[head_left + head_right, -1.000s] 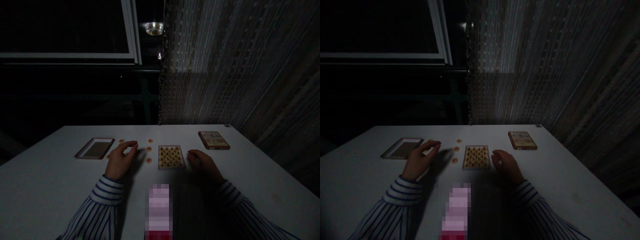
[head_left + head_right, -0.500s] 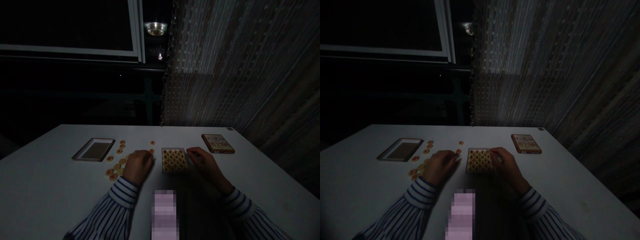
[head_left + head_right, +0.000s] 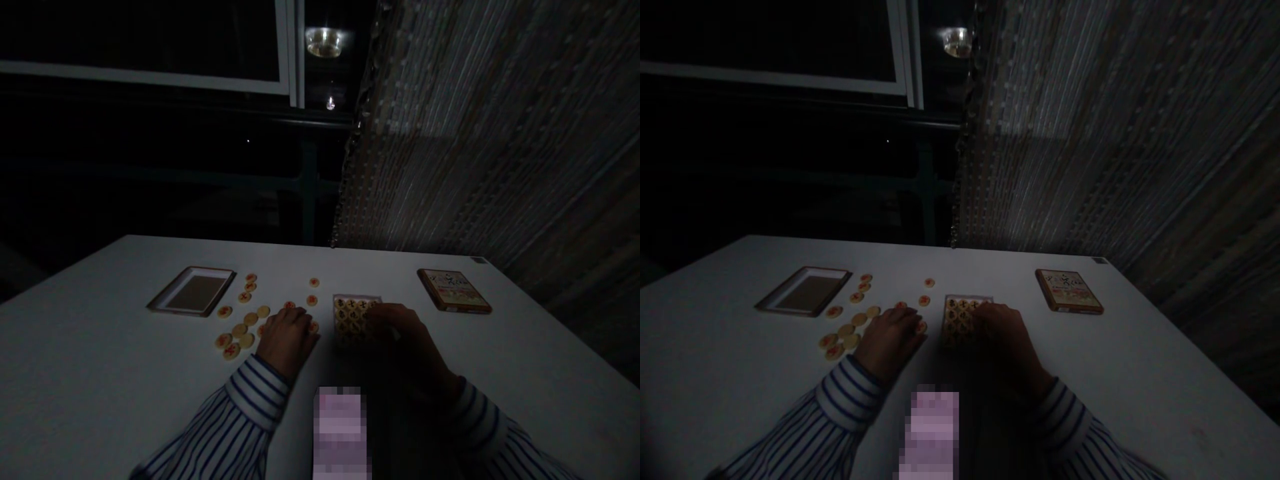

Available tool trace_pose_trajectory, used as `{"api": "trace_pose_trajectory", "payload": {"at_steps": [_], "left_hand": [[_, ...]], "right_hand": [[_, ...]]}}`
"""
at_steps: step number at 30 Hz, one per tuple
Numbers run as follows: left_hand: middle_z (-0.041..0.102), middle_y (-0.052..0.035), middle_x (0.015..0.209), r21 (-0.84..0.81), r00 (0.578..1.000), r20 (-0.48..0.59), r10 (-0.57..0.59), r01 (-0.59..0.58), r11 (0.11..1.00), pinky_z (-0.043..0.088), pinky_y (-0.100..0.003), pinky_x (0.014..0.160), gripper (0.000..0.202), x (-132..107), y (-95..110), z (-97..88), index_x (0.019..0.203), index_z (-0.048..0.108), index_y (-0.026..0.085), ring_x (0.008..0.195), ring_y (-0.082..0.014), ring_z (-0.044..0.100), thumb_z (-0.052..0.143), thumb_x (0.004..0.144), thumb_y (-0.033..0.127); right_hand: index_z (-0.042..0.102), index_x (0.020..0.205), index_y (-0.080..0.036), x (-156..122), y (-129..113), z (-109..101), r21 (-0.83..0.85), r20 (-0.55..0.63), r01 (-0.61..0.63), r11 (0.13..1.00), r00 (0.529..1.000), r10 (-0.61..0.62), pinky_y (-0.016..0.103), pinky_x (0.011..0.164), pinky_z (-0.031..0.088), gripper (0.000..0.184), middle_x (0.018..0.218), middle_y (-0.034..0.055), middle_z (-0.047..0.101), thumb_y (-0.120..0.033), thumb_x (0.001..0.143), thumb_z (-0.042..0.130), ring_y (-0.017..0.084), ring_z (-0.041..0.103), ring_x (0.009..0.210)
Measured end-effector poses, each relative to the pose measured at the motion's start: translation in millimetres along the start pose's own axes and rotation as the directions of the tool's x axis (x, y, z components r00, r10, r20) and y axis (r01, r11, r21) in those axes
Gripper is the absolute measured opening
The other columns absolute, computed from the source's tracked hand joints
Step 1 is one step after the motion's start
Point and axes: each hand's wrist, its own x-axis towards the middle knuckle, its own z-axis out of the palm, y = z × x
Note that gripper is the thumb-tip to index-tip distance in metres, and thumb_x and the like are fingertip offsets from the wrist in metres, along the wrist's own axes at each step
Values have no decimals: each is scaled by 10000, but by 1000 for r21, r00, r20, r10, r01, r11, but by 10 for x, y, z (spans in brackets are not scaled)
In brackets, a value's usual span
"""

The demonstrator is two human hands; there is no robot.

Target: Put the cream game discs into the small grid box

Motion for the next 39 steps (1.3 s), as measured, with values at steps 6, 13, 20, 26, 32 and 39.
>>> {"api": "trace_pose_trajectory", "payload": {"at_steps": [6, 13, 20, 26, 32, 39], "left_hand": [[572, -81, 1094, 19, 1000, -6, -16, 16, 1000, 390, -408, 815, 248, 3, 0, 22, 959, 604, 195, 1017, -259, 484, 511, 761, 311], [570, -86, 1105, 10, 999, -33, 9, -9, 1000, 396, -419, 813, 231, -2, -28, 88, 944, 612, 203, 1016, -262, 491, 501, 771, 308], [610, -74, 1007, -32, 995, -94, 18, -21, 999, 393, -396, 801, 222, 17, -24, 88, 923, 603, 192, 956, -238, 518, 456, 800, 303], [616, -50, 864, -99, 988, -149, 35, -50, 994, 400, -358, 767, 185, 21, 28, -1, 886, 586, 196, 868, -207, 532, 450, 807, 293], [627, -52, 917, -176, 970, -234, 70, -113, 978, 425, -358, 761, 230, 14, 33, -3, 961, 577, 195, 866, -198, 542, 455, 808, 315], [622, -69, 996, -240, 957, -284, 52, -124, 963, 421, -398, 833, 285, 27, 165, -12, 1043, 556, 182, 931, -206, 540, 476, 803, 312]], "right_hand": [[566, 893, -190, -37, -77, -57, 7, -8, -10, 1000, 1000, 10, 335, 692, 444, 165, 845, 73, 636, -177, 779, 448, 197, 572, 785], [577, 902, -194, -59, -34, -54, -7, -17, -8, 1000, 1000, 8, 325, 690, 438, 180, 838, 67, 641, -180, 771, 454, 188, 576, 774], [574, 893, -201, -78, 26, -19, -11, -11, -2, 1000, 1000, 2, 319, 683, 433, 169, 824, 67, 638, -188, 769, 459, 184, 573, 771], [581, 877, -190, -69, 44, -17, -36, 4, -15, 999, 1000, 15, 315, 681, 424, 158, 831, 63, 642, -187, 786, 452, 181, 573, 767], [583, 859, -182, -61, -6, -69, -44, 18, -33, 998, 999, 34, 325, 693, 414, 161, 822, 64, 636, -200, 805, 432, 184, 563, 779], [580, 889, -177, -113, 60, -75, -29, -9, -37, 999, 999, 37, 332, 717, 405, 164, 863, 66, 639, -217, 808, 443, 185, 564, 801]]}}
